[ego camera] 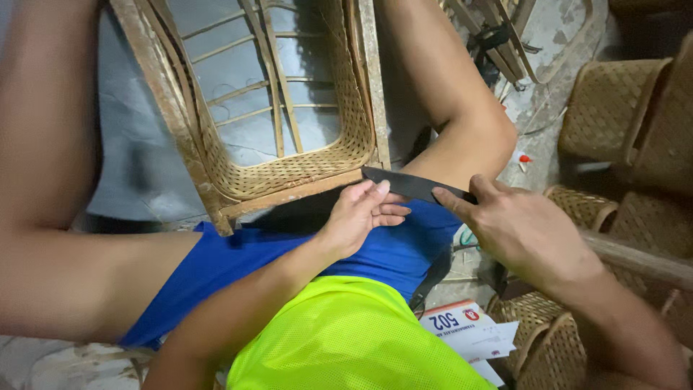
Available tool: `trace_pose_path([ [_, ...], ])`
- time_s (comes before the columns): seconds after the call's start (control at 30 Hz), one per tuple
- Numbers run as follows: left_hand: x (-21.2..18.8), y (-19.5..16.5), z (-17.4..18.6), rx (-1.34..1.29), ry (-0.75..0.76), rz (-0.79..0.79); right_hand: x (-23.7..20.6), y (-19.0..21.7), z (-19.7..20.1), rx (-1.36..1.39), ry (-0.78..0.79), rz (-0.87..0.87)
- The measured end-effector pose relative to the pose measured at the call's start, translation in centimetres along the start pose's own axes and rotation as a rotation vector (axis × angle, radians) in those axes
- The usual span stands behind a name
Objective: The person sits on the floor with a rectangular bamboo basket frame on their lap, weaving thin bamboo strips across the frame to form the base. They apply glue from a squeeze bottle to the frame edges, press strips into place, and tap them tight using a wooden mallet.
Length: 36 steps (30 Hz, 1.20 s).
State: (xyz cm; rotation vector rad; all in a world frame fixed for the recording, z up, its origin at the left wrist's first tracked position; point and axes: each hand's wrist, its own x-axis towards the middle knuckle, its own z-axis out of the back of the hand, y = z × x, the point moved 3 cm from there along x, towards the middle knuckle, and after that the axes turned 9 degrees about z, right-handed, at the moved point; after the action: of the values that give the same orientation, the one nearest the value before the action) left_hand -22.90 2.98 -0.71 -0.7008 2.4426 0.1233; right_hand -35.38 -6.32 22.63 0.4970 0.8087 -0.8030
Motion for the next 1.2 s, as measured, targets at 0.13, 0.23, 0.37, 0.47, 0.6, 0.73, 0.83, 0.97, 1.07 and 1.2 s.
trace_pose_path([
  [0.13,0.0,0.0,0.0,0.034,0.018,-0.005,-0.9,1.4,-2.5,0.001,-0.109,-0.061],
  [0.23,0.3,0.6,0.5,0.088,0.028,-0.025,-1.0,2.6,-6.3,0.059,-0.354,-0.060],
  [0.37,1.0,1.6,2.0,0.186,-0.012,-0.032,-1.1,3.5,-11.8,0.223,-0.504,-0.138],
  [0.47,1.6,1.3,2.4,0.282,-0.058,-0.073,-0.4,4.0,-13.9,0.232,-0.618,-0.145],
  [0.6,0.7,-0.3,1.3,0.288,-0.085,-0.070,-0.3,4.5,-12.6,0.287,-0.680,-0.065],
  [0.73,-5.3,-2.0,2.1,0.319,-0.150,-0.173,0.3,5.9,-8.3,0.297,-0.526,0.022],
  [0.83,-10.3,-4.2,5.2,0.338,-0.268,-0.310,3.7,8.2,-5.3,0.247,-0.381,0.185],
  [0.97,-12.5,-5.9,7.8,0.264,-0.343,-0.371,7.2,10.6,-2.2,0.173,-0.335,0.254],
  [1.07,-12.3,-6.3,8.4,0.203,-0.320,-0.378,8.1,11.4,-1.2,0.135,-0.242,0.202],
  [1.2,-12.0,-5.7,9.4,0.133,-0.270,-0.380,8.0,12.1,-2.0,0.163,-0.237,0.160],
])
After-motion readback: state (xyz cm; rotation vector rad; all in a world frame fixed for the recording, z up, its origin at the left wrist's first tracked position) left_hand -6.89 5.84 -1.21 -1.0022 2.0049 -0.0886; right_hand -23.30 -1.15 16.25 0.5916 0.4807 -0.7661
